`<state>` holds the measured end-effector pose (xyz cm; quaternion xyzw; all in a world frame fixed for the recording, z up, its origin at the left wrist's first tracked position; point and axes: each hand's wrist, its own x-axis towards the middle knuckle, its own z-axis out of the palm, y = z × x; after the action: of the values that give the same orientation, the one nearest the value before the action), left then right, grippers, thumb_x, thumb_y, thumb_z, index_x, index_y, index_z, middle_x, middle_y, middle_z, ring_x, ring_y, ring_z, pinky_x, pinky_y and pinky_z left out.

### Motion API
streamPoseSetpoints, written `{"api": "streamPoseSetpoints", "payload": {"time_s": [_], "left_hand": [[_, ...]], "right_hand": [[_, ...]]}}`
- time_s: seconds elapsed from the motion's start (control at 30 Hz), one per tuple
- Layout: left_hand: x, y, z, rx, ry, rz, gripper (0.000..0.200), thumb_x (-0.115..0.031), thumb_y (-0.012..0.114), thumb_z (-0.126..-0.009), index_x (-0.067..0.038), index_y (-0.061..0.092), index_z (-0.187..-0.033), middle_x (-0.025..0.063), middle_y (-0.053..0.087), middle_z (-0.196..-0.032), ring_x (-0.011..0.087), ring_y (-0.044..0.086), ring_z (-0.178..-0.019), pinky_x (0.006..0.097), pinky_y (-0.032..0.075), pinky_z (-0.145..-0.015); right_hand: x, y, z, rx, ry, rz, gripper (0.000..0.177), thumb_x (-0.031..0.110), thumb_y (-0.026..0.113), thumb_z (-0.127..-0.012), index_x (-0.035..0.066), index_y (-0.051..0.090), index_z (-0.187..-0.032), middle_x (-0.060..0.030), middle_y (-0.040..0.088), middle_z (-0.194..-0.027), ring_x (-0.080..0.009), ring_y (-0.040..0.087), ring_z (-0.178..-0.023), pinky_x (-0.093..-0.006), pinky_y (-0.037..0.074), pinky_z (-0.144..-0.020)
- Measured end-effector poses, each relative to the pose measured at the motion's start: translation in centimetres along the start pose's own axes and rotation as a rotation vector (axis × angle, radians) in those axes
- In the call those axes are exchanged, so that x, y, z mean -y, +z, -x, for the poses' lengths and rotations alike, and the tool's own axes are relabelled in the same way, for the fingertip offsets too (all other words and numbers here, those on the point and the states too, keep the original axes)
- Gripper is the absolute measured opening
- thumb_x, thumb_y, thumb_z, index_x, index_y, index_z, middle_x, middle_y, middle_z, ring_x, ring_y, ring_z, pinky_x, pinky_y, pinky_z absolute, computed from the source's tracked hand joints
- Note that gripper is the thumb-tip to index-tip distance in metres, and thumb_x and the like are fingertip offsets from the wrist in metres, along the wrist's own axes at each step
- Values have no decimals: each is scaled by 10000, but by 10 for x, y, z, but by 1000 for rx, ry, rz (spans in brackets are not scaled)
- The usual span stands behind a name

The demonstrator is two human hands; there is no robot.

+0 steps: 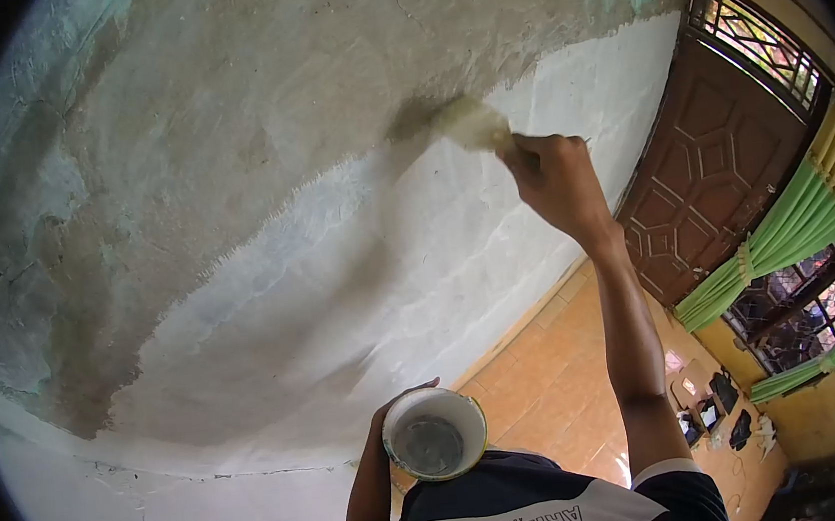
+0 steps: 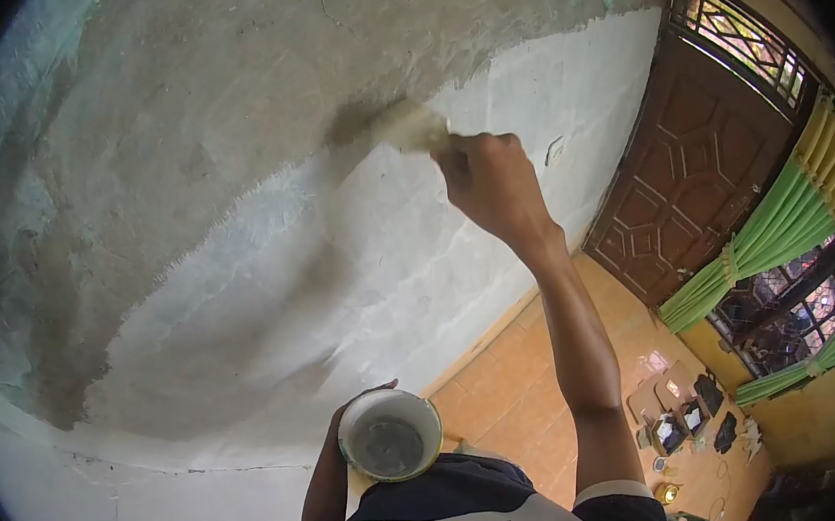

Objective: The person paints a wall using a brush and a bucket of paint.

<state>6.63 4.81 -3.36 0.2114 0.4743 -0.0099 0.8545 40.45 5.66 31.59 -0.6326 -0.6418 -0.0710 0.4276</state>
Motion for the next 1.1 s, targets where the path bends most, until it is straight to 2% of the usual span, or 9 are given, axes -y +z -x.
{"api": "streamPoseSetpoints", "payload": {"time_s": [0.13, 0.27, 0.3, 0.4, 0.53, 0.63, 0.73, 0.97, 1.1], "left_hand": [[6, -11, -6, -19, 52, -14, 412, -530, 734, -996, -125, 777, -932, 34, 762, -848, 156, 700, -737, 374, 603, -746], [10, -10, 1, -37, 85, -19, 408, -522, 735, -998, -121, 781, -943, 32, 761, -847, 151, 701, -746, 371, 603, -754], [12, -10, 2, -42, 116, -7, 399, -515, 739, -997, -121, 781, -941, 33, 763, -851, 152, 702, -750, 371, 603, -756], [9, -18, -11, -10, 90, 19, 380, -496, 745, -998, -122, 782, -949, 35, 767, -862, 153, 706, -759, 370, 604, -760], [7, 3, 8, -80, 99, 8, 360, -478, 761, -990, -119, 788, -977, 37, 772, -878, 158, 713, -767, 371, 604, -760], [7, 10, 10, -72, 106, -13, 363, -486, 781, -971, -123, 788, -964, 35, 769, -871, 159, 715, -763, 377, 602, -752], [5, 3, -2, -6, 35, 10, 356, -480, 792, -964, -124, 787, -951, 34, 768, -869, 156, 712, -759, 380, 601, -752], [8, 11, 7, -74, 41, -11, 344, -457, 777, -982, -113, 789, -991, 32, 770, -891, 150, 712, -775, 371, 601, -778], [11, 10, 14, -80, 72, 36, 336, -450, 782, -980, -116, 788, -1002, 31, 771, -909, 146, 713, -780, 371, 601, -778]], "right_hand": [[17, -2, -2, -213, 38, -76, 197, 152, 710, -994, -31, 743, -929, -250, 638, -681, -412, 624, -575, -428, 498, -576], [-15, 41, 12, -163, -58, -12, 214, 177, 709, -1009, -27, 742, -951, -247, 598, -667, -384, 601, -541, -409, 473, -548], [-19, 48, 19, -126, -2, 7, 230, 195, 705, -1006, -22, 736, -936, -264, 626, -711, -459, 642, -656, -450, 504, -587], [-24, 48, 33, 19, 93, 49, 248, 208, 702, -1009, -28, 733, -939, -261, 627, -699, -460, 618, -642, -454, 506, -594], [-31, 37, 46, 20, 164, -49, 215, 180, 673, -1026, -25, 722, -1068, -195, 641, -679, -296, 638, -563, -424, 501, -593], [-33, 47, 50, -182, 144, -239, 233, 80, 648, -1004, -31, 624, -1207, -244, 724, -849, -404, 709, -701, -464, 542, -642], [-22, 53, 50, -177, 159, -374, 312, 38, 595, -1031, -49, 520, -1322, -246, 718, -894, -387, 707, -701, -457, 534, -643], [-11, 89, 41, -238, 87, -314, 232, 28, 589, -1046, -79, 564, -1251, -288, 696, -842, -444, 704, -718, -463, 536, -635], [-4, 96, 38, -214, 152, -343, 254, 98, 586, -1072, -74, 597, -1257, -258, 701, -814, -400, 709, -690, -425, 534, -628]]}}
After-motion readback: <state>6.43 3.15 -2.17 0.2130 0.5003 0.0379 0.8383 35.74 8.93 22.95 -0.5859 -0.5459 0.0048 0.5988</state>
